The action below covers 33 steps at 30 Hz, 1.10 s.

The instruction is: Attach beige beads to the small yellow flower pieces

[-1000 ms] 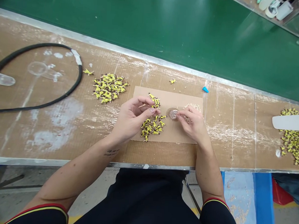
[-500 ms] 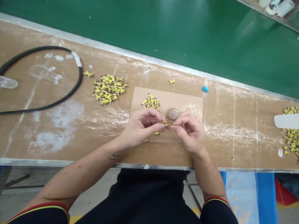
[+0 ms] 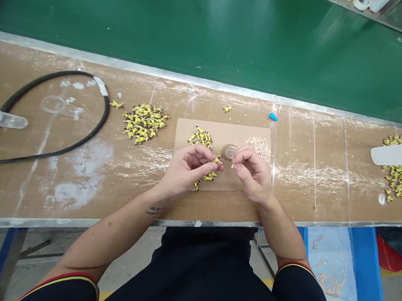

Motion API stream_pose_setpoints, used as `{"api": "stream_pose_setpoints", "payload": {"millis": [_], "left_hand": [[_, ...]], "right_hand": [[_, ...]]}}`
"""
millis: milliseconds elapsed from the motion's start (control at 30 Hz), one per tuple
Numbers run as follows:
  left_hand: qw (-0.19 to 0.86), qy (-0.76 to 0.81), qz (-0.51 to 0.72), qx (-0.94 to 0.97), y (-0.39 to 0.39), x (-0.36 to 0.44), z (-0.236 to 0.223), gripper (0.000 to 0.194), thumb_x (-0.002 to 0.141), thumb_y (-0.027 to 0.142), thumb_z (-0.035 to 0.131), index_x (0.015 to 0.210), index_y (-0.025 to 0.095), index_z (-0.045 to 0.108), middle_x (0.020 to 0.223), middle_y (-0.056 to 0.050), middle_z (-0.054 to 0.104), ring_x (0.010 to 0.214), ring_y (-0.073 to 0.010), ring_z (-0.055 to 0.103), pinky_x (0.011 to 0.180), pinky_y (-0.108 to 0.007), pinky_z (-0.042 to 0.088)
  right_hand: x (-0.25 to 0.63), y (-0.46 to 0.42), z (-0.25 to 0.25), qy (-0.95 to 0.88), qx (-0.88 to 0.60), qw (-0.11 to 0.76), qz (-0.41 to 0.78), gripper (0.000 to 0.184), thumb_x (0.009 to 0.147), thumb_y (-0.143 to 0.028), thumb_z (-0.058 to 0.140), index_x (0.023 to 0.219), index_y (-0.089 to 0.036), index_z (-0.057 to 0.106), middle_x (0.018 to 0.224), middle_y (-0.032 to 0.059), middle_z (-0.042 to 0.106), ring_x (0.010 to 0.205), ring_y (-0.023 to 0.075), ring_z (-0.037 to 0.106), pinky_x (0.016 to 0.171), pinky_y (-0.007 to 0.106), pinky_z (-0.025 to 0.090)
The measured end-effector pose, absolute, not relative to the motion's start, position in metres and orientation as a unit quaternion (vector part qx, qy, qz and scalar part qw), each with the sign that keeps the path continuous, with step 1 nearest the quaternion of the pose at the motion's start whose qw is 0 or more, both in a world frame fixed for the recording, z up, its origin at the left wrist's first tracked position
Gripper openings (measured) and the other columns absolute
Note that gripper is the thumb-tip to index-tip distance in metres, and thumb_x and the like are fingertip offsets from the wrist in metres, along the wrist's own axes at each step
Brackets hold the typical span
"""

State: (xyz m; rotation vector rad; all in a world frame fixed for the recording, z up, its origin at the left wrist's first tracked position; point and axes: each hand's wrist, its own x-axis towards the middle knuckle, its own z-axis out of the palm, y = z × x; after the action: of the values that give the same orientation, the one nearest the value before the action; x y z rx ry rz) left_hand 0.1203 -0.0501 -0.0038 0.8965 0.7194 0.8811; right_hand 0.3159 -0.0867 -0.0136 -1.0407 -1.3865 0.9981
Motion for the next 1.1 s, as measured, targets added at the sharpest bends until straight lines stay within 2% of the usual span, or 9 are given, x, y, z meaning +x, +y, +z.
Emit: {"api": "stream_pose_setpoints", "payload": {"millis": [167,333,600,800,967,1100], "left_hand": [[0.738,0.347,0.408,0.41,-0.0495,0.1195,-0.004,0.038,0.074,0.038,0.093,0.079,0.016,0.062,0.08,-0.004,0.078,0.066,-0.0113,0.072,0.055,-0.018,0.053],[0.729,0.348,0.422,0.412,-0.0496,0.1186,-0.0032,0.039,0.067,0.033,0.097,0.079,0.016,0.064,0.077,-0.003,0.077,0.06,-0.0095,0.068,0.054,-0.018,0.053],[0.697,0.329,0.465,0.436,-0.0467,0.1197,-0.0057,0.03,0.066,0.026,0.096,0.072,0.015,0.069,0.082,-0.002,0.071,0.06,-0.006,0.062,0.051,-0.017,0.053],[0.731,0.36,0.41,0.41,-0.0496,0.1185,-0.0081,0.032,0.068,0.031,0.096,0.081,0.014,0.071,0.076,-0.001,0.072,0.059,-0.0088,0.066,0.051,-0.018,0.052],[0.747,0.353,0.391,0.406,-0.0494,0.1187,-0.009,0.036,0.077,0.041,0.091,0.09,0.014,0.07,0.079,-0.005,0.078,0.071,-0.0149,0.076,0.064,-0.022,0.058],[0.768,0.319,0.381,0.404,-0.0499,0.1206,-0.0085,0.04,0.08,0.045,0.089,0.091,0.016,0.065,0.084,-0.006,0.08,0.078,-0.016,0.078,0.075,-0.025,0.061]], "right_hand": [[0.3142,-0.0867,-0.0144,-0.567,-0.408,0.546,0.464,0.007,0.101,-0.032,0.063,0.098,-0.026,0.065,0.087,0.0017,0.055,0.071,0.0151,0.051,0.061,0.032,0.042],[0.3139,-0.087,-0.0131,-0.552,-0.401,0.549,0.483,0.004,0.1,-0.028,0.064,0.098,-0.026,0.067,0.088,0.0017,0.056,0.072,0.0153,0.05,0.062,0.031,0.04],[0.3149,-0.0868,-0.0142,-0.537,-0.412,0.567,0.47,0.007,0.097,-0.03,0.069,0.092,-0.025,0.069,0.083,0.0017,0.056,0.073,0.0162,0.05,0.062,0.031,0.039],[0.3146,-0.0861,-0.013,-0.527,-0.423,0.562,0.476,0.01,0.095,-0.033,0.071,0.09,-0.024,0.069,0.082,0.0014,0.055,0.072,0.0159,0.05,0.062,0.031,0.039],[0.3148,-0.0858,-0.0142,-0.528,-0.417,0.563,0.481,0.008,0.095,-0.03,0.07,0.09,-0.024,0.069,0.082,0.0013,0.056,0.073,0.0157,0.051,0.061,0.031,0.039],[0.3085,-0.0865,-0.0114,-0.543,-0.432,0.562,0.451,0.01,0.095,-0.032,0.07,0.089,-0.024,0.068,0.08,0.0007,0.056,0.071,0.0149,0.053,0.061,0.03,0.044]]}}
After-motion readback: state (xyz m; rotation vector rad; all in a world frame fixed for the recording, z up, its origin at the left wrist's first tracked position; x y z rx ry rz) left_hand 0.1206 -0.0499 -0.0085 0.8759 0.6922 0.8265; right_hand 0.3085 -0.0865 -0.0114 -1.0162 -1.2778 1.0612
